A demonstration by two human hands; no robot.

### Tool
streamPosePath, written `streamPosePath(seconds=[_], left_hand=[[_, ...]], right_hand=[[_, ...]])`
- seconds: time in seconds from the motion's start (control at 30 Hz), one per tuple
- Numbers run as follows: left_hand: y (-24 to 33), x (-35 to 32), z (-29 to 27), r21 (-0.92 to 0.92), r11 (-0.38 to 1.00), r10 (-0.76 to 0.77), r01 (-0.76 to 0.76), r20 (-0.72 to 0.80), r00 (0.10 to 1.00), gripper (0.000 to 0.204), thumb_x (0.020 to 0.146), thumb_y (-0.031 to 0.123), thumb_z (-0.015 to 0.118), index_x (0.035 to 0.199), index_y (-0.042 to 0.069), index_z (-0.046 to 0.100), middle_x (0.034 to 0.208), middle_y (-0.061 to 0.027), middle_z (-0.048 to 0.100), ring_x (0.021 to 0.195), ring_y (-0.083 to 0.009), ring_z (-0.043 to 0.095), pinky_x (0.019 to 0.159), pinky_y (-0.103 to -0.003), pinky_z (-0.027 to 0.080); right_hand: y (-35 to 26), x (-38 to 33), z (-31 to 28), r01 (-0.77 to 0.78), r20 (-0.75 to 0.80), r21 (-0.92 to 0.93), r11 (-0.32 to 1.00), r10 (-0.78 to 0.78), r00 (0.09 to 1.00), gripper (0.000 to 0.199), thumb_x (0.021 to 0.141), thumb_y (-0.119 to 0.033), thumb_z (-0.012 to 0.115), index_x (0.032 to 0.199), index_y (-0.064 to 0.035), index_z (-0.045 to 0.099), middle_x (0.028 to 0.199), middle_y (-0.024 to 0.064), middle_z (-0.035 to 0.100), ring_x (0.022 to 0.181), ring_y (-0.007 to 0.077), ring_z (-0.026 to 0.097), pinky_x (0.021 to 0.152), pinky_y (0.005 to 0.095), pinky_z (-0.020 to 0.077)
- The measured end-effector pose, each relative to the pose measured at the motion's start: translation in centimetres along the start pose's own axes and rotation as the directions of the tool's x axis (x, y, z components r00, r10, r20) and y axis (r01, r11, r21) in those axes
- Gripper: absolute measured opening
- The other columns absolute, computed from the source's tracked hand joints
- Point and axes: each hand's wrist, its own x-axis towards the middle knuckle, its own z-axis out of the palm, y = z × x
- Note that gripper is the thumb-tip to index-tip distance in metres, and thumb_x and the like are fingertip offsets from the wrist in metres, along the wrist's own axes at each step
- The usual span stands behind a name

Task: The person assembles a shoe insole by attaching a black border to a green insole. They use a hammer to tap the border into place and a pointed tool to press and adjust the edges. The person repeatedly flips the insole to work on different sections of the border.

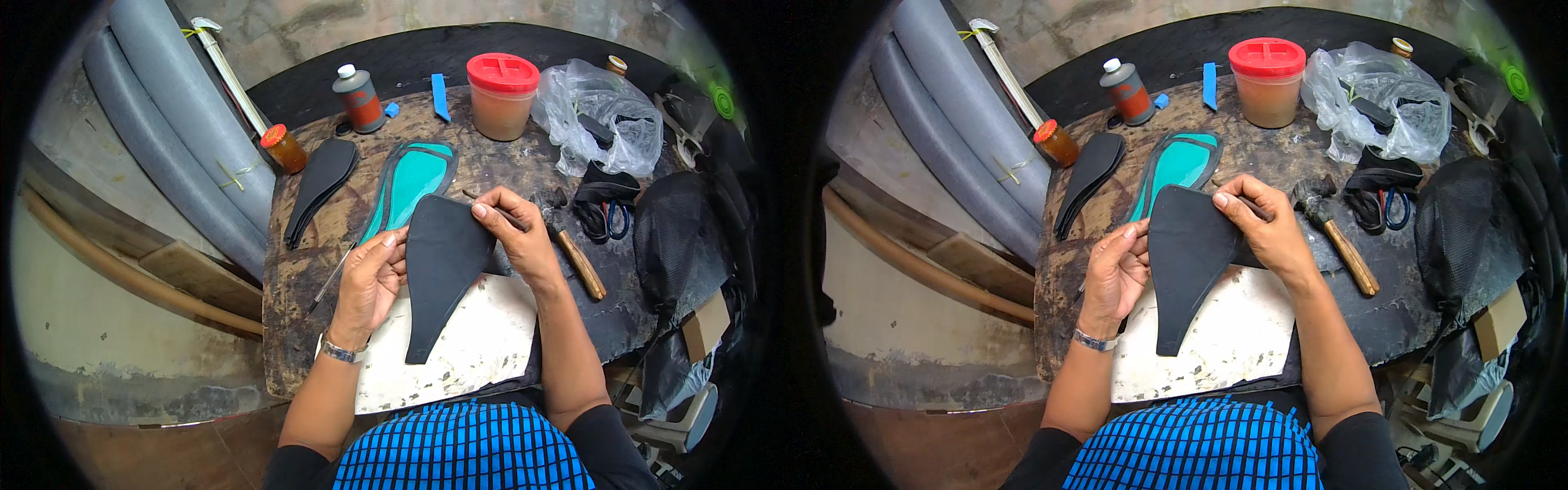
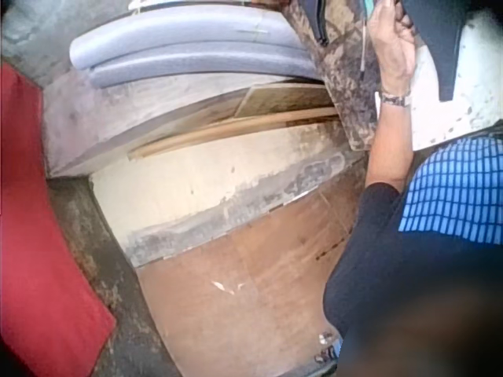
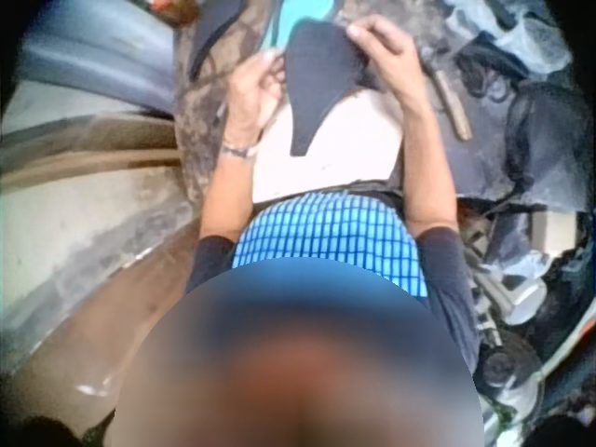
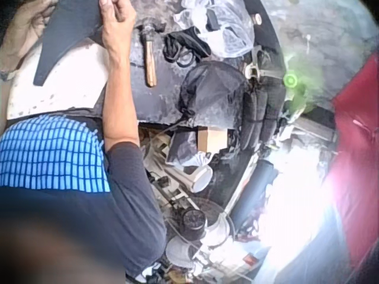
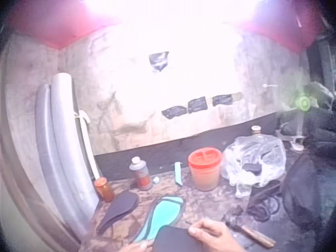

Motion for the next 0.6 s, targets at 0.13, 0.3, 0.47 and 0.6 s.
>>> streamPosePath(seconds=[0.13,0.3,0.47,0.6], left_hand=[[-0.8,-0.1,0.3,0.153,0.987,0.059,-0.044,-0.097,0.994,0.030,0.098,0.012,0.065,0.120,-0.007,0.062,0.098,-0.0094,0.071,0.084,-0.0102,0.066,0.077,-0.024,0.054],[-1.2,0.0,0.3,0.364,0.927,0.170,-0.093,-0.186,0.968,0.023,0.094,0.005,0.068,0.114,-0.005,0.063,0.093,-0.0040,0.070,0.080,-0.0051,0.063,0.075,-0.020,0.051],[-0.9,0.2,0.2,0.382,0.920,0.156,-0.084,-0.162,0.974,0.022,0.095,0.005,0.062,0.115,-0.003,0.063,0.098,-0.0047,0.070,0.084,-0.0079,0.065,0.079,-0.022,0.051],[-0.8,0.2,0.9,0.271,0.956,0.154,-0.115,-0.130,0.979,0.027,0.097,0.007,0.060,0.121,-0.005,0.062,0.101,-0.0060,0.070,0.086,-0.0078,0.065,0.080,-0.022,0.052]], right_hand=[[0.6,0.2,0.1,-0.020,0.002,0.001,1.000,0.020,1.000,0.019,0.097,-0.021,0.067,0.093,-0.0031,0.066,0.081,-0.0069,0.058,0.077,0.0018,0.049,0.069,0.0191,0.0387],[1.0,0.2,0.5,-0.048,0.017,0.043,0.998,0.048,0.999,0.018,0.096,-0.021,0.068,0.092,-0.0041,0.066,0.082,-0.0077,0.057,0.077,0.0014,0.047,0.070,0.0185,0.0378],[0.8,0.1,0.6,-0.054,0.034,0.053,0.997,0.052,0.998,0.017,0.096,-0.020,0.069,0.091,-0.0042,0.067,0.081,-0.0079,0.057,0.077,0.0016,0.048,0.070,0.0189,0.0377],[0.8,0.0,0.5,-0.087,0.096,-0.016,0.996,0.088,0.991,0.017,0.095,-0.019,0.068,0.091,-0.0023,0.068,0.082,-0.0058,0.061,0.079,0.0033,0.052,0.071,0.0209,0.0420]])
